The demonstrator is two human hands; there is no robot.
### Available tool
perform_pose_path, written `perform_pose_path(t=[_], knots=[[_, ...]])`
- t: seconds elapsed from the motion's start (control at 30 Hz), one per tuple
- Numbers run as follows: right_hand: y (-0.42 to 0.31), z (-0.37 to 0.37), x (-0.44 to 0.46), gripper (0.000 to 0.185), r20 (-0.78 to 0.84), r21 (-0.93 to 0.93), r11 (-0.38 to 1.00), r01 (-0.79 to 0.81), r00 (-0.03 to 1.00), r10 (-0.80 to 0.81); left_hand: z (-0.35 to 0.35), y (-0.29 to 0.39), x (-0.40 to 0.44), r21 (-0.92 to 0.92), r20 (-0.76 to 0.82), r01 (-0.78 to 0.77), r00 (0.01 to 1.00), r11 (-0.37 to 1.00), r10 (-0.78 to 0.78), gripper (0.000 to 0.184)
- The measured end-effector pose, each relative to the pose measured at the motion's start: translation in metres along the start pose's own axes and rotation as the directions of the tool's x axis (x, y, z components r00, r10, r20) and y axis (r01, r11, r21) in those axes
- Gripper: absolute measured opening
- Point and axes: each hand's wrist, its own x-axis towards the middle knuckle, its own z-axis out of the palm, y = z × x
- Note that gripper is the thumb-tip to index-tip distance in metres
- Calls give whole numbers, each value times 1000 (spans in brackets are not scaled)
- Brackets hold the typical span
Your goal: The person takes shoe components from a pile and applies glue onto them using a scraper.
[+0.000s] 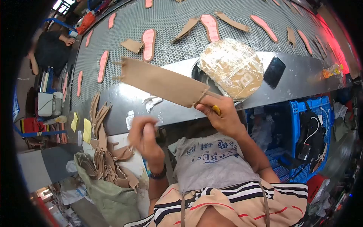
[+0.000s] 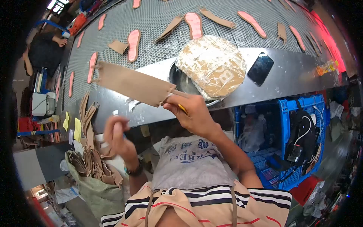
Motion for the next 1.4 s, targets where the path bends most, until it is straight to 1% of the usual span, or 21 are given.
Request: perform_pose_path(t=[0.03,0.07,0.1,0.13,0.2,0.23,0.27,0.3,0.33,0.4,0.43,0.53,0.67,0.77,0.87,0.97,1.07,1.17,1.23,1.27,1.4], knots=[[-2,0,3,7,36,-9,1000,30,999,-30,9,-8,7,-222,106,181,981,958,-161,28],[-3,3,10,7,73,-15,999,50,996,-49,18,-16,20,-410,240,372,925,833,-295,26],[0,6,12,14,113,-16,995,103,988,-101,36,-11,28,-485,114,359,930,797,-350,26],[-4,3,13,17,165,-37,998,41,986,-35,58,3,38,-560,-6,335,913,758,-408,27],[-15,-6,12,22,252,-91,992,-87,962,108,66,7,49,-612,-54,329,889,719,-454,28],[-2,-11,7,29,140,55,990,-131,983,123,54,1,54,-592,6,356,899,723,-437,28],[-1,-18,5,23,35,133,974,-183,983,180,43,-5,57,-568,63,380,905,730,-421,28],[5,-25,4,21,-36,171,967,-188,980,197,37,-12,57,-582,-6,409,862,703,-507,30],[9,-29,6,19,-114,211,959,-188,970,215,32,-17,54,-557,5,425,861,714,-509,30],[15,-29,10,17,-172,-53,998,-42,985,33,27,-27,49,-497,49,463,860,734,-508,30],[17,-29,11,16,-188,-192,981,27,980,-63,27,-31,42,-492,80,483,853,724,-515,31],[28,-14,3,16,-110,-227,972,-58,993,33,14,-45,21,-448,133,607,772,657,-622,40],[32,-2,-2,14,-88,-296,951,-92,994,69,12,-46,4,-449,15,629,716,635,-698,39],[32,4,0,13,-128,-198,972,-125,987,101,5,-50,-1,-479,77,636,717,605,-693,34],[33,6,3,12,-157,-227,970,-87,986,52,6,-50,-1,-491,19,608,724,624,-690,36],[31,9,2,11,-162,-203,972,-117,983,85,0,-58,-3,-501,-30,615,691,609,-723,36],[28,14,5,11,-257,-212,969,-128,964,71,0,-67,-6,-493,-116,584,690,645,-714,35],[40,16,3,12,-275,-164,981,-101,960,53,1,-67,-8,-492,-99,610,670,622,-735,39],[27,19,3,12,-271,174,951,-257,916,297,-1,-63,-6,-501,-105,595,680,629,-726,42],[17,20,3,12,-232,340,881,-328,879,417,-1,-60,-7,-501,-110,590,682,633,-723,43],[10,35,7,12,-215,303,946,-111,960,182,-2,-56,-6,-450,-77,615,696,647,-714,44]])
